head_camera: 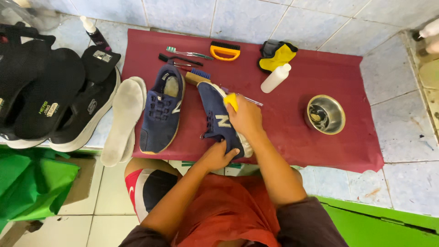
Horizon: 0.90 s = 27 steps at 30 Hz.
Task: The person scrubs a blue sneaker with a yellow brush, focusing on the white sole and blue upper. They dip the brush into a metal bowl of liquid and continue scrubbing different sections of the shoe.
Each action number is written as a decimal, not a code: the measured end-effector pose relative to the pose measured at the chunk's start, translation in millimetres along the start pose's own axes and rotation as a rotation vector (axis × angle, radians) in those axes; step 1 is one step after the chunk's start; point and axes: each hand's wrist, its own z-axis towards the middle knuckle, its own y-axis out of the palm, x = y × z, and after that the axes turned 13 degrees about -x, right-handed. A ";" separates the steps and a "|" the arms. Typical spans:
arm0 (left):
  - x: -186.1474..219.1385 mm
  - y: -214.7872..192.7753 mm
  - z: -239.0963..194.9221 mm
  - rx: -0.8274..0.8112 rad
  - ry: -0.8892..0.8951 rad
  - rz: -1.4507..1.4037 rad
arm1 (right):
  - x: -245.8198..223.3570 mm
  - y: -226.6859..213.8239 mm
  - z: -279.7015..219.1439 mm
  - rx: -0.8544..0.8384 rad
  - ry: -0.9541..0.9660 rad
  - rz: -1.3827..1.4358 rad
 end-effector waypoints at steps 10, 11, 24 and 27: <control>3.9 -1.7 2.7 0.011 -0.018 0.037 | 43.3 23.3 -61.3 -0.109 0.086 -0.028; 6.7 -3.2 -0.3 0.002 -0.024 0.037 | 36.0 18.3 -47.6 -0.114 0.093 -0.022; 17.2 -5.1 -6.5 0.063 -0.033 -0.006 | 132.7 87.1 -147.6 0.088 0.018 0.137; 18.8 -1.1 -9.9 0.061 -0.051 -0.013 | 116.6 65.1 -130.2 0.220 -0.076 0.171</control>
